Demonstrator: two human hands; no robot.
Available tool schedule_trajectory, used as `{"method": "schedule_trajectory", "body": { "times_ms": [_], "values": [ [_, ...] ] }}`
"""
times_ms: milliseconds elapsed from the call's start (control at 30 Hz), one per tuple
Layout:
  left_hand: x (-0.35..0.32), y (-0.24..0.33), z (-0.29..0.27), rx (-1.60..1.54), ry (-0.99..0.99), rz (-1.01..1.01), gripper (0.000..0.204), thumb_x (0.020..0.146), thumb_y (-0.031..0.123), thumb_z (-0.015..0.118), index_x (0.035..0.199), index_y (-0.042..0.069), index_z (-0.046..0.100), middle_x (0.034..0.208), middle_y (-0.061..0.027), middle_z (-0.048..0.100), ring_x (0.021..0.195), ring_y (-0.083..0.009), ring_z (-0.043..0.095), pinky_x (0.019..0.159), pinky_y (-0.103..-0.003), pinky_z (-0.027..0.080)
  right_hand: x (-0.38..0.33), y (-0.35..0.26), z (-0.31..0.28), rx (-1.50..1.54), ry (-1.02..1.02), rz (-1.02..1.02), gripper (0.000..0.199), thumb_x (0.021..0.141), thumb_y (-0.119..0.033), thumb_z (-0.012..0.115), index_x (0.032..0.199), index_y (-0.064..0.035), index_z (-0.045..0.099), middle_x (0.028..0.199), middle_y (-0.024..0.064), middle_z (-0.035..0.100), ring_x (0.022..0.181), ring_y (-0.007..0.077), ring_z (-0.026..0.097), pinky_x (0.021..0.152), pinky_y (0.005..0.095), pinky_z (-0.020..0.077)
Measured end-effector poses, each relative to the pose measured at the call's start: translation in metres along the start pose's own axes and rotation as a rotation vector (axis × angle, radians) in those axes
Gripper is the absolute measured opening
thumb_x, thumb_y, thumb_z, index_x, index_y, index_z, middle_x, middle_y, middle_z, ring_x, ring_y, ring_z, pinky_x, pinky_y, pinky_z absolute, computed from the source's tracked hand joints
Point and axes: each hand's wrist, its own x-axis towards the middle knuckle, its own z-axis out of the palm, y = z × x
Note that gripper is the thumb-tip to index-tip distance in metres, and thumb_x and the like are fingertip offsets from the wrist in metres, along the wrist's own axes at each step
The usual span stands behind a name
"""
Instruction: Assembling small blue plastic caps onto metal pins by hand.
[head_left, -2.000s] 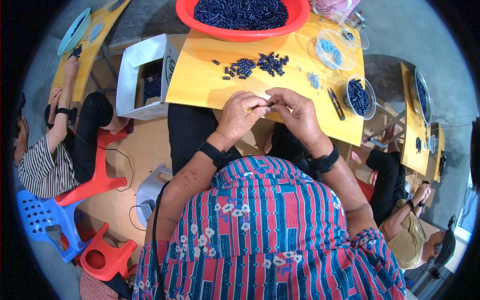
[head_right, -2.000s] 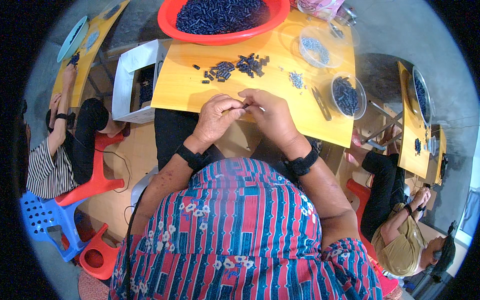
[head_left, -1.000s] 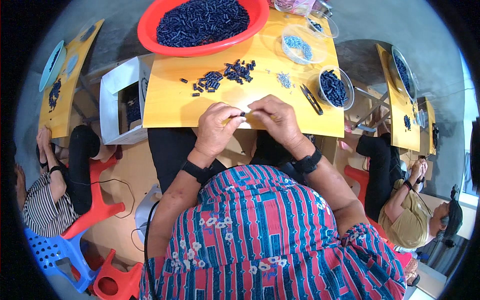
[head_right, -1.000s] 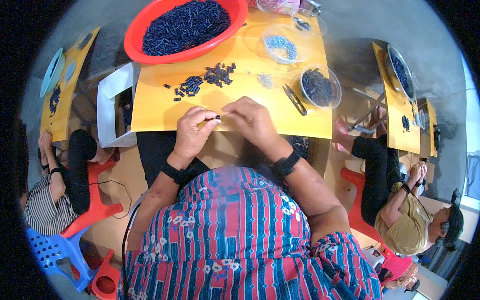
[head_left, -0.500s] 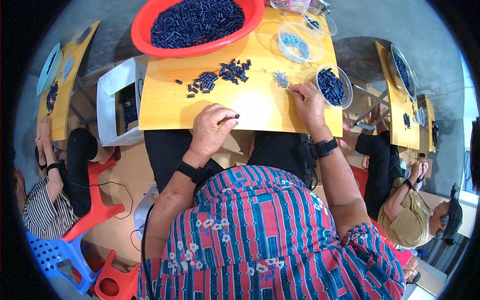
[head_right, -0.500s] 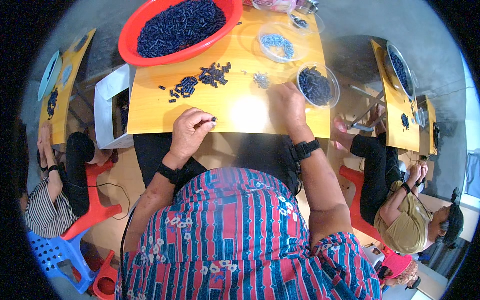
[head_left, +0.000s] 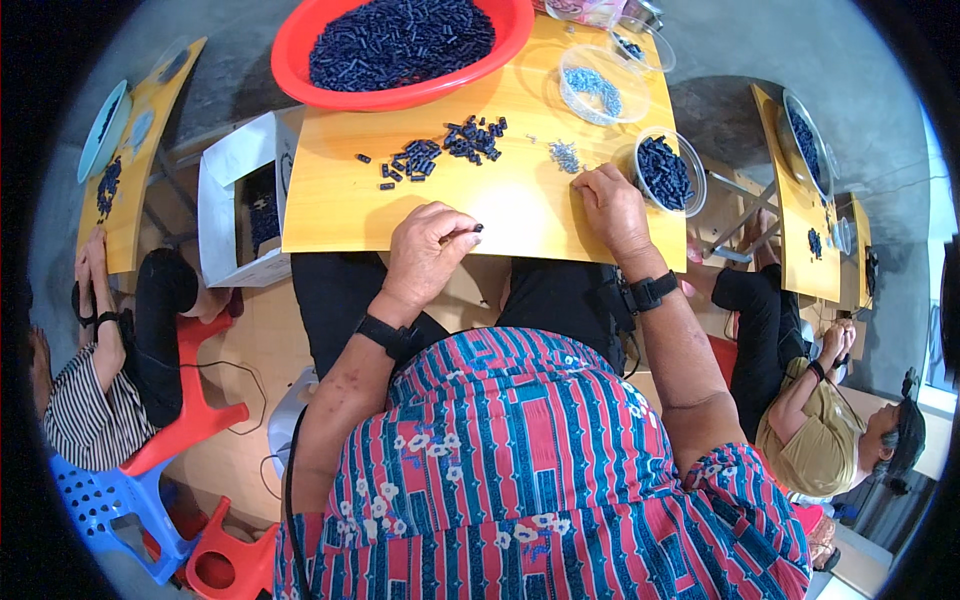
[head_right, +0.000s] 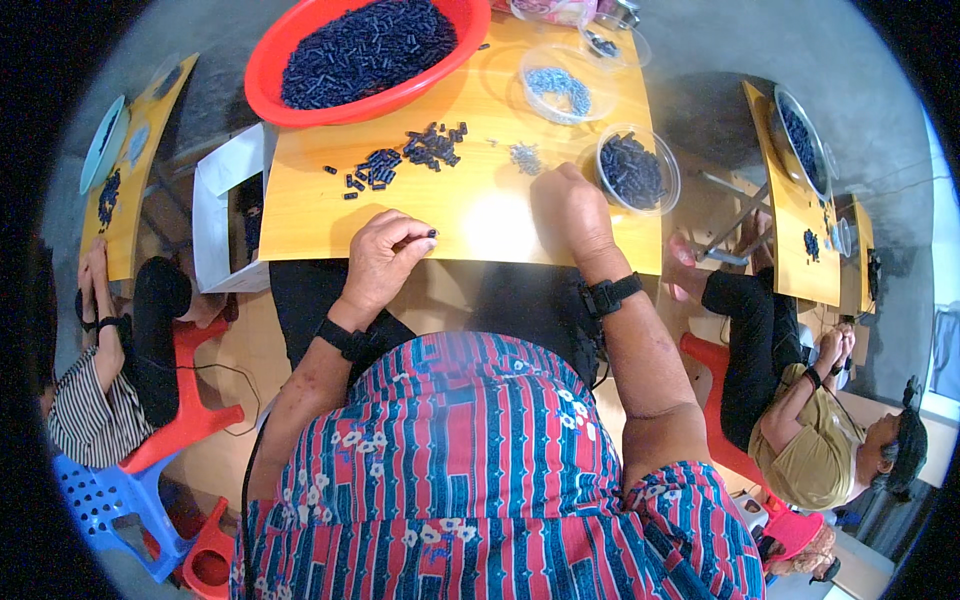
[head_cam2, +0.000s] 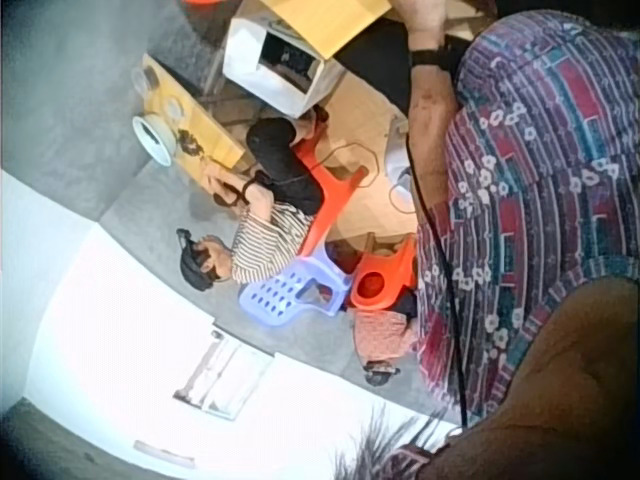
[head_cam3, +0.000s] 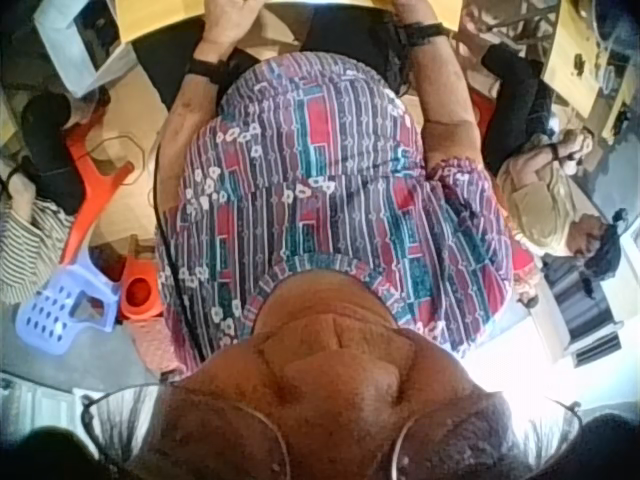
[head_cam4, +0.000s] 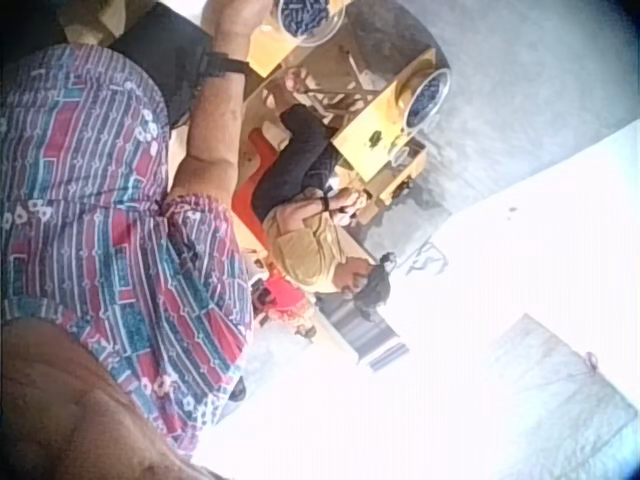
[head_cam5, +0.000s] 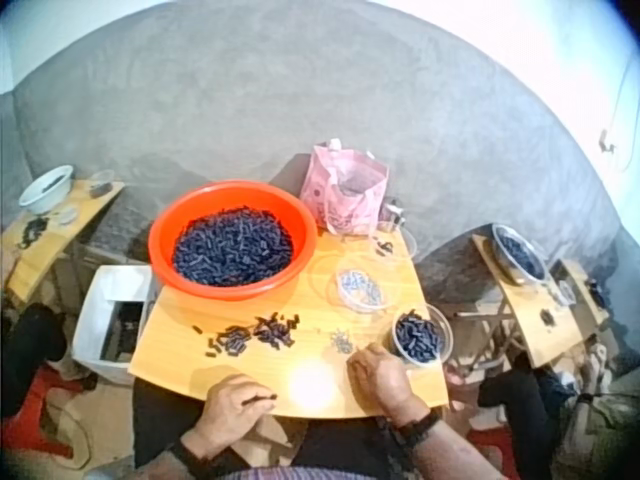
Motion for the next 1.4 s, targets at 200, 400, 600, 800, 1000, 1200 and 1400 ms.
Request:
{"method": "schedule_trajectory", "body": {
  "times_ms": [200,400,600,800,1000,1200,1400],
  "values": [
    [-0.001,-0.006,0.001,-0.001,0.020,0.026,0.009,0.076,0.009,0.073,0.083,0.003,0.070,0.079,-0.0069,0.064,0.073,-0.0194,0.061,0.067,-0.031,0.049,0.000,-0.023,0.002,-0.182,-0.134,-0.016,0.009,0.087,-0.002,0.054,0.094,-0.0063,0.057,0.091,0.0156,0.059,0.081,0.0369,0.062,0.070,0.0453,0.0508],
    [0.002,-0.007,0.001,0.000,0.006,0.048,0.008,0.078,0.008,0.072,0.083,0.002,0.069,0.078,-0.0060,0.064,0.069,-0.0147,0.059,0.064,-0.028,0.048,0.005,-0.048,0.005,0.109,-0.042,-0.241,0.011,0.078,-0.005,0.061,0.088,-0.0057,0.060,0.091,0.0154,0.056,0.085,0.0374,0.058,0.077,0.0451,0.0501],
    [0.001,-0.005,0.000,-0.040,0.006,0.003,0.010,0.078,0.010,0.073,0.082,0.002,0.068,0.076,-0.0055,0.061,0.067,-0.0150,0.059,0.063,-0.028,0.048,0.004,-0.085,0.019,0.491,-0.215,-0.086,0.013,0.084,-0.006,0.061,0.097,-0.0037,0.057,0.094,0.0169,0.059,0.090,0.0364,0.060,0.079,0.0407,0.0496],
    [0.000,-0.004,-0.002,-0.024,0.007,-0.002,0.012,0.077,0.011,0.074,0.081,0.001,0.067,0.074,-0.0066,0.059,0.066,-0.0170,0.058,0.062,-0.030,0.047,0.006,-0.093,0.022,0.485,-0.282,-0.158,0.012,0.085,-0.004,0.059,0.096,-0.0031,0.056,0.094,0.0171,0.059,0.089,0.0369,0.060,0.078,0.0411,0.0494],
    [0.001,-0.006,-0.001,-0.019,-0.002,0.012,0.014,0.077,0.013,0.074,0.079,0.001,0.065,0.073,-0.0072,0.059,0.068,-0.0194,0.058,0.064,-0.032,0.047,0.007,-0.094,0.021,0.466,-0.282,-0.187,0.013,0.084,-0.004,0.060,0.096,-0.0032,0.056,0.093,0.0178,0.058,0.088,0.0374,0.060,0.076,0.0428,0.0493],
    [0.002,-0.007,-0.001,0.005,0.001,0.036,0.016,0.077,0.015,0.074,0.078,0.001,0.065,0.072,-0.0078,0.057,0.070,-0.0219,0.057,0.066,-0.034,0.047,0.010,-0.091,0.020,0.376,-0.260,-0.334,0.015,0.085,-0.004,0.060,0.097,-0.0036,0.051,0.091,0.0177,0.056,0.085,0.0390,0.059,0.075,0.0444,0.0489],
    [0.001,-0.007,-0.001,0.026,-0.001,0.038,0.016,0.077,0.015,0.072,0.077,0.001,0.066,0.072,-0.0092,0.058,0.072,-0.0245,0.058,0.067,-0.036,0.047,0.012,-0.092,0.014,0.316,-0.286,-0.438,0.012,0.095,-0.014,0.044,0.095,-0.0034,0.050,0.089,0.0194,0.054,0.083,0.0393,0.057,0.074,0.0448,0.0479]
  ]
}}
